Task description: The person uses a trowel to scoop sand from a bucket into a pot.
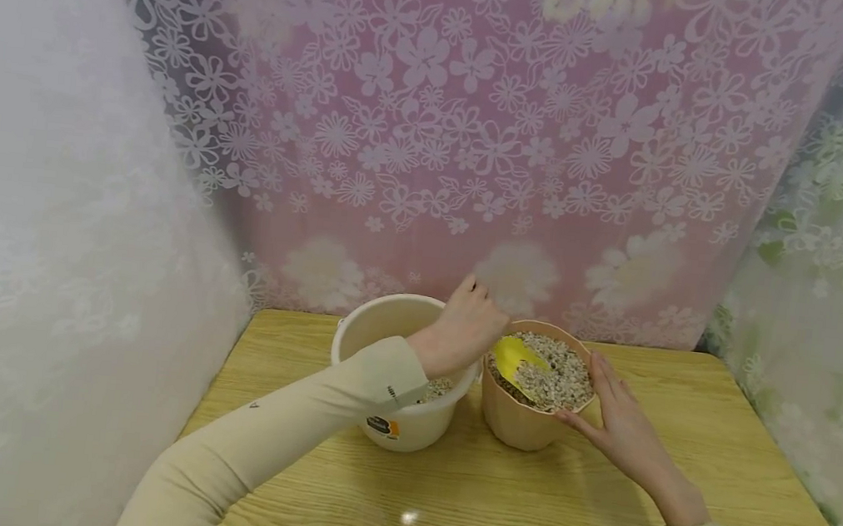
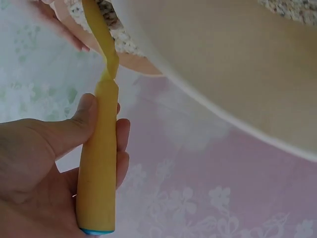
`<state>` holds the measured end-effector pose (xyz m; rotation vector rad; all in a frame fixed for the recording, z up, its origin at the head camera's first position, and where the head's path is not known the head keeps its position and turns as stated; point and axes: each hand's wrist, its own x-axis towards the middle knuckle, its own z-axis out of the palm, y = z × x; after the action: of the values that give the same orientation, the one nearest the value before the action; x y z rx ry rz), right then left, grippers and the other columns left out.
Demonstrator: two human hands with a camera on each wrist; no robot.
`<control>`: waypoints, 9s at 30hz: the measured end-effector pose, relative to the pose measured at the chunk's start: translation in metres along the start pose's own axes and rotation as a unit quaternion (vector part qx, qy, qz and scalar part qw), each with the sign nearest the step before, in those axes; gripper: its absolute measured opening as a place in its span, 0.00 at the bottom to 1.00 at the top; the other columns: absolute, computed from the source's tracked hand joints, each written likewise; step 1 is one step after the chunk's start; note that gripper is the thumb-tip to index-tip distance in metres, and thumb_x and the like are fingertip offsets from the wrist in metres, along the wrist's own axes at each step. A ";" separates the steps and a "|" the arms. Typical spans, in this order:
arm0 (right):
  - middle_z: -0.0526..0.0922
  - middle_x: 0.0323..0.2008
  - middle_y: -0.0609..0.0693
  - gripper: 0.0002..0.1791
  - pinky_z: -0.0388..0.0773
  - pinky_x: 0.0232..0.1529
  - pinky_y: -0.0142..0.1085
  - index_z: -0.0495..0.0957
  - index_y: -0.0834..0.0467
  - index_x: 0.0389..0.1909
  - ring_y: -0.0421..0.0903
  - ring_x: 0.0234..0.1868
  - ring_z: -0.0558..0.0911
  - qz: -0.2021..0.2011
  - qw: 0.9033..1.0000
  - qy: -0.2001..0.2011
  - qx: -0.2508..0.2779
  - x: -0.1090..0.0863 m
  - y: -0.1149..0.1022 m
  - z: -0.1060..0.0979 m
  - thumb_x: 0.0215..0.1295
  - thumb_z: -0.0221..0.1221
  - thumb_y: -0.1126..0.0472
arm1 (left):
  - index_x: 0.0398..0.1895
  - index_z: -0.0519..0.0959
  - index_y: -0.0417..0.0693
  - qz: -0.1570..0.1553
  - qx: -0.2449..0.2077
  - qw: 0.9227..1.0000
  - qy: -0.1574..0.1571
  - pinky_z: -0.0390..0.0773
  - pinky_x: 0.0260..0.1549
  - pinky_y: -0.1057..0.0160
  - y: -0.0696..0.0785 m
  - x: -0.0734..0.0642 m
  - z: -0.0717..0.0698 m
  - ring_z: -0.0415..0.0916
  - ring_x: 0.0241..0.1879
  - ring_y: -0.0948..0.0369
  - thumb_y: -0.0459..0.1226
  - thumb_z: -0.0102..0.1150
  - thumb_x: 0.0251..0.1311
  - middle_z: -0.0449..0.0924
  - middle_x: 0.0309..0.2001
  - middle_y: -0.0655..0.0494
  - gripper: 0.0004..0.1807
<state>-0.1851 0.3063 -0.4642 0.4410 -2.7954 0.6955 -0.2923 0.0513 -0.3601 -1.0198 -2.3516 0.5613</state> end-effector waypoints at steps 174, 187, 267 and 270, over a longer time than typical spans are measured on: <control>0.45 0.78 0.69 0.53 0.43 0.73 0.63 0.37 0.62 0.81 0.68 0.77 0.51 -0.047 0.998 0.021 -0.033 0.024 -0.036 0.001 0.71 0.60 0.44 | 0.35 0.88 0.51 -0.246 -0.237 0.940 0.009 0.64 0.30 0.59 -0.082 -0.177 0.008 0.77 0.26 0.58 0.47 0.67 0.64 0.87 0.29 0.57 0.10; 0.33 0.81 0.62 0.51 0.42 0.74 0.62 0.34 0.64 0.80 0.65 0.79 0.42 -0.005 0.999 -0.025 -0.032 0.007 -0.012 0.003 0.76 0.53 0.41 | 0.40 0.86 0.51 -0.233 -0.240 0.942 -0.022 0.69 0.35 0.58 -0.072 -0.137 -0.028 0.81 0.33 0.56 0.50 0.59 0.69 0.88 0.33 0.57 0.14; 0.37 0.80 0.65 0.57 0.41 0.74 0.63 0.34 0.62 0.80 0.61 0.80 0.40 0.006 1.000 0.021 -0.012 -0.002 -0.014 0.008 0.70 0.61 0.42 | 0.44 0.82 0.59 -0.089 -0.038 0.991 -0.088 0.62 0.47 0.60 -0.036 -0.044 -0.069 0.69 0.40 0.61 0.50 0.56 0.72 0.82 0.39 0.62 0.09; 0.38 0.80 0.66 0.57 0.41 0.73 0.63 0.33 0.61 0.81 0.62 0.80 0.41 0.004 1.000 0.023 -0.014 -0.002 -0.014 0.009 0.70 0.61 0.42 | 0.49 0.81 0.59 -0.122 -0.090 0.983 -0.107 0.63 0.47 0.60 -0.048 -0.057 -0.064 0.70 0.41 0.60 0.52 0.57 0.69 0.84 0.44 0.61 0.13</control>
<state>-0.1794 0.2906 -0.4664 0.4048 -2.7613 0.6595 -0.2468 -0.0112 -0.3001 -0.7583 -2.7087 0.3859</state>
